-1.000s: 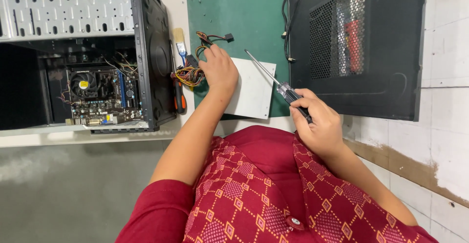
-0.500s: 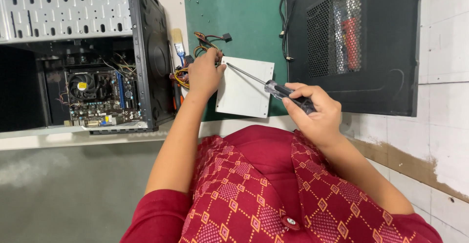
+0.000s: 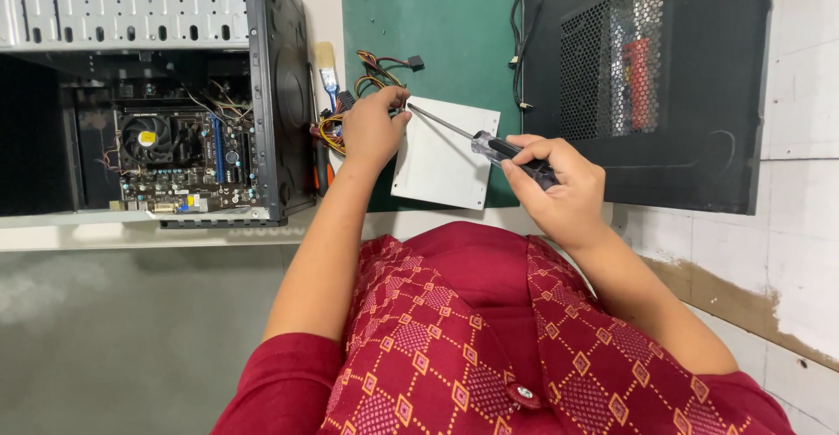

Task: Disassembling a computer power supply unit by removing screws with a screwdriver and lifting the metal casing to expose internal components.

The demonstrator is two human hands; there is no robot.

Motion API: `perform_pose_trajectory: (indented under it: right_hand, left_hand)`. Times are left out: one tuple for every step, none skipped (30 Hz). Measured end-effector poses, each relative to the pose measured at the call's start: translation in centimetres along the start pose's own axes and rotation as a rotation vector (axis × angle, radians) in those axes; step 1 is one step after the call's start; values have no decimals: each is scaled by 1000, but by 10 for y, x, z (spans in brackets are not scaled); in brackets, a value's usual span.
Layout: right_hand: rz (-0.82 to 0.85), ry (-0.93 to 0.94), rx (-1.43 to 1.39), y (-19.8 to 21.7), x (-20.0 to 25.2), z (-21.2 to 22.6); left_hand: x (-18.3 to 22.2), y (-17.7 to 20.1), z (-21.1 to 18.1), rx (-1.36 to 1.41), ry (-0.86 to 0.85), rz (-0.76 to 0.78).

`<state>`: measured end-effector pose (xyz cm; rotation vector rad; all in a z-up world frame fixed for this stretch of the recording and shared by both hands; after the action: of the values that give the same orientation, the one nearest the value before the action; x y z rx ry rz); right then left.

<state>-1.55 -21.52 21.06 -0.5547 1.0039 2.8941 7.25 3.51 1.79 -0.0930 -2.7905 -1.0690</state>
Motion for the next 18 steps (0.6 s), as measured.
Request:
perform_pose_trajectory:
  right_hand:
    - [3, -1, 0, 0, 0, 1]
    - [5, -1, 12, 0, 1, 2]
    - [6, -1, 25, 0, 1, 3]
    - [8, -2, 25, 1, 0, 4]
    - [7, -2, 21, 2, 0, 6]
    - [6, -1, 18, 3, -1, 7]
    - [7, -1, 18, 3, -1, 6]
    - [4, 6, 29, 3, -1, 5]
    - [1, 13, 40, 3, 0, 5]
    - [2, 13, 41, 4, 0, 5]
    - [5, 12, 42, 4, 0, 4]
    - [9, 12, 44, 4, 0, 4]
    - [8, 12, 45, 4, -1, 4]
    - [14, -1, 36, 5, -1, 3]
    - [21, -14, 27, 5, -2, 2]
    - [21, -14, 27, 4, -4, 5]
    - [5, -22, -8, 4, -7, 7]
    - [-11, -29, -44, 5, -9, 10]
  left_hand:
    - [1, 2, -2, 1, 2, 0]
    - [1, 3, -4, 16, 14, 7]
    - [1, 4, -6, 31, 24, 14]
    - [1, 4, -5, 32, 26, 15]
    - [1, 3, -4, 28, 25, 18]
    - [1, 2, -4, 24, 25, 22]
    - [0, 2, -4, 24, 25, 22]
    - [-1, 1, -3, 9, 25, 27]
    - [-1, 0, -3, -6, 24, 33]
    - [-1, 0, -2, -6, 25, 34]
    - [-2, 0, -1, 14, 27, 36]
    - [-2, 0, 0, 34, 29, 38]
    - [-1, 3, -5, 35, 28, 39]
    - [0, 7, -8, 70, 35, 43]
    - [2, 10, -12, 105, 42, 47]
    - [-1, 9, -9, 105, 42, 47]
    - [-3, 6, -6, 117, 52, 52]
    - [-5, 4, -2, 129, 62, 56]
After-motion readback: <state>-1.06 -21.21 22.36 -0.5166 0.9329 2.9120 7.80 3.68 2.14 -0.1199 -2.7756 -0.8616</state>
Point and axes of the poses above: each hand's wrist, its own x-axis away from the middle knuckle, its own y-axis out of the back of the hand, z = x × y, the point moved 5 cm from there along -x, towards the middle knuckle, and after that the axes turned 11 degrees about x, right-handed, at the moved point
